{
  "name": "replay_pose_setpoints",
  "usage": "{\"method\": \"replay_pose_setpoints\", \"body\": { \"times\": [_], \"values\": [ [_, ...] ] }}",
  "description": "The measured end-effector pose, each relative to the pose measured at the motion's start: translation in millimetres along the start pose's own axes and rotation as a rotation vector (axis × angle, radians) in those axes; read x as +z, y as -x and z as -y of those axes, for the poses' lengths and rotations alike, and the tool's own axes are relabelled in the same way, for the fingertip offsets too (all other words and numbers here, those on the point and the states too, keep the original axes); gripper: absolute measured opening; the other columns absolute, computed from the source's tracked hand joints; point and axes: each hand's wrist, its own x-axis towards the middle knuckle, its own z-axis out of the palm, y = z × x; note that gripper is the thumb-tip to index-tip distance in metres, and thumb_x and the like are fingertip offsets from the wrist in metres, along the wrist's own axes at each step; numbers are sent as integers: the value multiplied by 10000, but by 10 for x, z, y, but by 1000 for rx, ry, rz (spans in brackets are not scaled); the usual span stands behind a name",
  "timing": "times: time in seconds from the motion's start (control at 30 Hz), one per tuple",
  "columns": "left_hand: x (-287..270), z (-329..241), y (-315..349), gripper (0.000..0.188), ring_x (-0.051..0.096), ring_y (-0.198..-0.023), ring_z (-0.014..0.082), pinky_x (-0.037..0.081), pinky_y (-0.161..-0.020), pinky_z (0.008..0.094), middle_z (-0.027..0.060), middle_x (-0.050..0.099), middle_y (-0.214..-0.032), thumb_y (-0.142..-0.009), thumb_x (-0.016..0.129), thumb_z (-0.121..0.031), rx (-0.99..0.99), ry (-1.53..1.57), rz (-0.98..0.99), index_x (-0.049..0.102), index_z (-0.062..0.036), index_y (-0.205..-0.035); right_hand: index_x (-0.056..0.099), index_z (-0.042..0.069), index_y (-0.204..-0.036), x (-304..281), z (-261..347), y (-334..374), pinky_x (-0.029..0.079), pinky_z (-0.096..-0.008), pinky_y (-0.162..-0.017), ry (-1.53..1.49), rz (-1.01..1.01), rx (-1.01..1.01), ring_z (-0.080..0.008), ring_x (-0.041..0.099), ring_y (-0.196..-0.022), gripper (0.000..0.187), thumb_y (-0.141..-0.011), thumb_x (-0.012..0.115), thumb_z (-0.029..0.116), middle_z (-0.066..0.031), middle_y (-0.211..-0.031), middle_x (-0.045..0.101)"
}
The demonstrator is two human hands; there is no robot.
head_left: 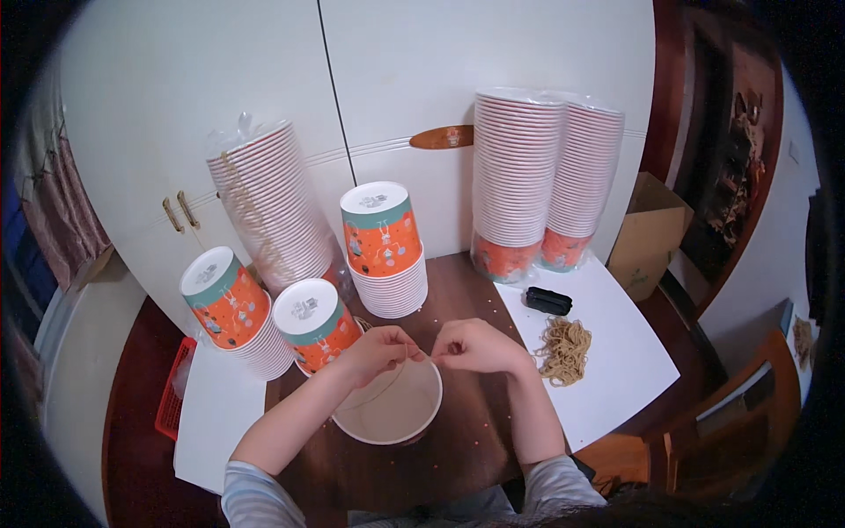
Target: Thread and tie thin red strings through pre-punched holes in paper buckets to create handles.
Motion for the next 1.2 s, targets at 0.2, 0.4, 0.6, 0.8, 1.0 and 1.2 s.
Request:
{"method": "replay_pose_setpoints", "body": {
  "times": [0.2,0.4,0.6,0.8,1.0,1.2],
  "values": [
    [64,-7,-7,87,529,-686,71,387,-553,181,61,614,-843,-789,591,-69,49,-27,-1,521,-49,-837,633,55,-762,167,13,-9,444,-293,-553,68,78,-79,-184,556,-610,96,-694,638,123,-61,-661,551],
    [60,-26,39,112,590,-791,127,465,-660,220,104,617,-859,-783,600,-57,112,-140,-19,518,-10,-843,583,30,-771,41,77,-41,443,-266,-560,-79,-145,117,-144,565,-617,132,-682,667,81,-61,-666,568],
    [67,-1,-9,111,541,-684,71,405,-571,180,40,595,-780,-780,613,-86,187,-190,-47,530,-29,-825,501,25,-823,212,25,-95,450,-261,-567,-180,-170,81,-133,562,-620,212,-678,656,28,-46,-654,560],
    [76,-41,20,171,511,-662,72,408,-579,202,20,561,-743,-776,629,-161,91,-264,-104,542,-19,-815,491,14,-817,221,112,-119,472,-309,-591,-52,-170,148,-209,605,-653,204,-687,644,43,-95,-674,584],
    [199,-128,200,249,513,-646,75,411,-551,203,20,550,-731,-782,632,-242,128,-531,-172,531,-20,-830,505,10,-807,246,-43,-120,449,-257,-582,-157,-152,162,-123,542,-608,165,-688,620,15,-50,-634,535],
    [256,-107,281,207,556,-650,106,461,-578,227,36,561,-753,-784,626,-174,56,-404,-104,497,-26,-851,516,7,-816,256,-76,-133,444,-244,-591,-181,-146,143,-99,516,-617,152,-702,616,21,-33,-652,528]
  ]
}}
